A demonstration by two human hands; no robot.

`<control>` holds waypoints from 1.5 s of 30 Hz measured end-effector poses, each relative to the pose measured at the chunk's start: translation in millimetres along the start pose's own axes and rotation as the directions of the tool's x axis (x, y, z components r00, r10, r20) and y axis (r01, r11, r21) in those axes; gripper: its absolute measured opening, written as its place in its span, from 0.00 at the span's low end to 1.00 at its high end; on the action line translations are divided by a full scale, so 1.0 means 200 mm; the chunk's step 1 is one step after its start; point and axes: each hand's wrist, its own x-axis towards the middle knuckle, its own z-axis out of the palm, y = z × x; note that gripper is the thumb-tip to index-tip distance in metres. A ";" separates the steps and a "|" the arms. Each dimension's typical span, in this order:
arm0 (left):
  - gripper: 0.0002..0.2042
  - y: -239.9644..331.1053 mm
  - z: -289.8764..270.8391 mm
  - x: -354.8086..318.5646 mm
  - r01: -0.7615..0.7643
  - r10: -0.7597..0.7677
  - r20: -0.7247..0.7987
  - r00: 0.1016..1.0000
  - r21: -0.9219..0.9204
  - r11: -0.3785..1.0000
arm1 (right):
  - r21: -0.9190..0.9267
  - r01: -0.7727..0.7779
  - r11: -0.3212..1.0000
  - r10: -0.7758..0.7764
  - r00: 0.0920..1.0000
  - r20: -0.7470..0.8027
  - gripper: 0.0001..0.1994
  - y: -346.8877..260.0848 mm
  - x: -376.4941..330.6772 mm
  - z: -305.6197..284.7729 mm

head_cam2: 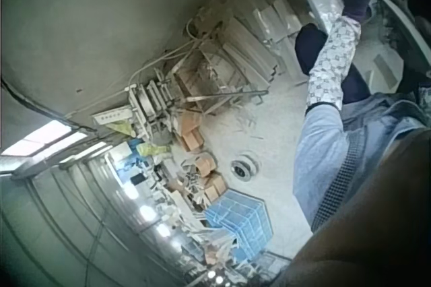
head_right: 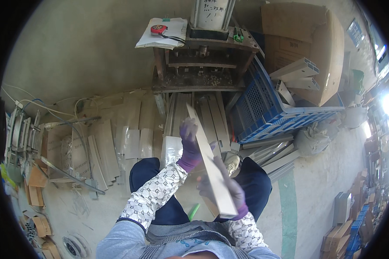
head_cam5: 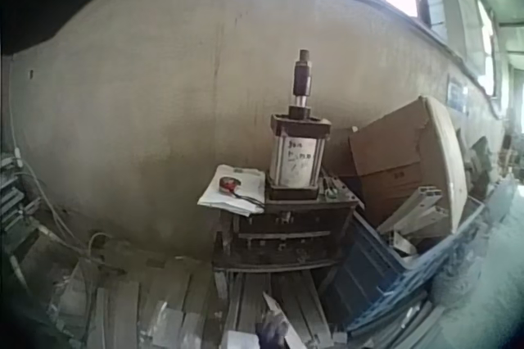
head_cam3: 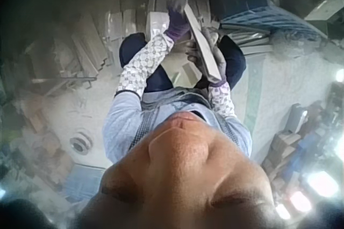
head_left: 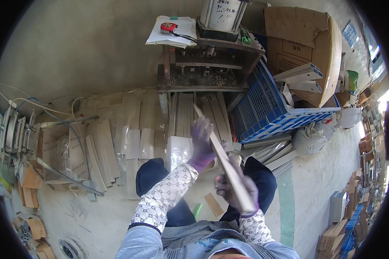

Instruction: The recorder uses a utility knife and a tape measure to process and measure wooden boards in a workshop setting.

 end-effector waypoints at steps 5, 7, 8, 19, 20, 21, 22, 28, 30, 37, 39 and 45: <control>0.39 0.26 -0.16 0.19 0.455 -0.378 0.262 0.888 -0.387 0.802 | -0.890 0.356 0.287 -0.611 0.783 0.116 0.46 -0.15 0.24 0.05; 0.38 0.17 -0.12 0.21 0.405 -0.333 0.242 0.911 -0.387 0.828 | -1.000 -0.025 0.010 -0.395 0.918 -0.027 0.46 -0.04 0.23 -0.22; 0.38 0.14 -0.07 0.20 0.755 -0.586 0.477 0.655 -0.456 0.471 | -0.995 -0.085 0.052 -0.339 0.936 -0.098 0.45 0.05 0.19 -0.39; 0.33 -0.56 0.30 0.16 0.931 -0.751 0.641 0.157 -0.350 -0.104 | -0.627 -0.001 0.779 -0.223 0.934 -0.279 0.39 0.30 0.25 -0.54; 0.32 -0.58 0.31 0.18 0.929 -0.748 0.649 0.138 -0.347 -0.130 | -0.618 0.017 0.786 -0.247 0.925 -0.289 0.38 0.30 0.28 -0.54; 0.32 -0.60 0.31 0.19 0.929 -0.748 0.650 0.132 -0.344 -0.134 | -0.610 0.034 0.791 -0.270 0.915 -0.299 0.37 0.31 0.30 -0.54; 0.31 -0.61 0.31 0.19 0.934 -0.766 0.629 0.136 -0.339 -0.112 | -0.640 0.052 0.767 -0.320 0.895 -0.312 0.35 0.33 0.32 -0.53; 0.24 -0.60 0.26 0.18 0.892 -0.738 0.660 0.138 -0.407 -0.198 | -0.491 0.019 0.871 -0.252 0.875 -0.414 0.34 0.45 0.41 -0.47; 0.24 -0.67 0.22 0.16 0.882 -0.745 0.652 0.141 -0.424 -0.205 | -0.420 -0.008 0.907 -0.192 0.881 -0.432 0.33 0.45 0.45 -0.38; 0.28 -0.58 0.10 0.25 0.924 -0.734 0.668 0.121 -0.345 -0.162 | -0.810 0.116 0.575 -0.506 0.828 -0.241 0.27 0.31 0.78 -0.39; 0.30 -0.52 0.07 0.23 0.959 -0.746 0.634 0.205 -0.281 0.025 | -0.453 0.016 0.891 -0.249 0.853 -0.459 0.27 0.30 0.81 -0.39; 0.33 -0.51 0.13 0.19 0.955 -0.834 0.513 0.203 -0.291 0.053 | -0.525 0.006 0.851 -0.292 0.837 -0.462 0.27 0.32 0.83 -0.35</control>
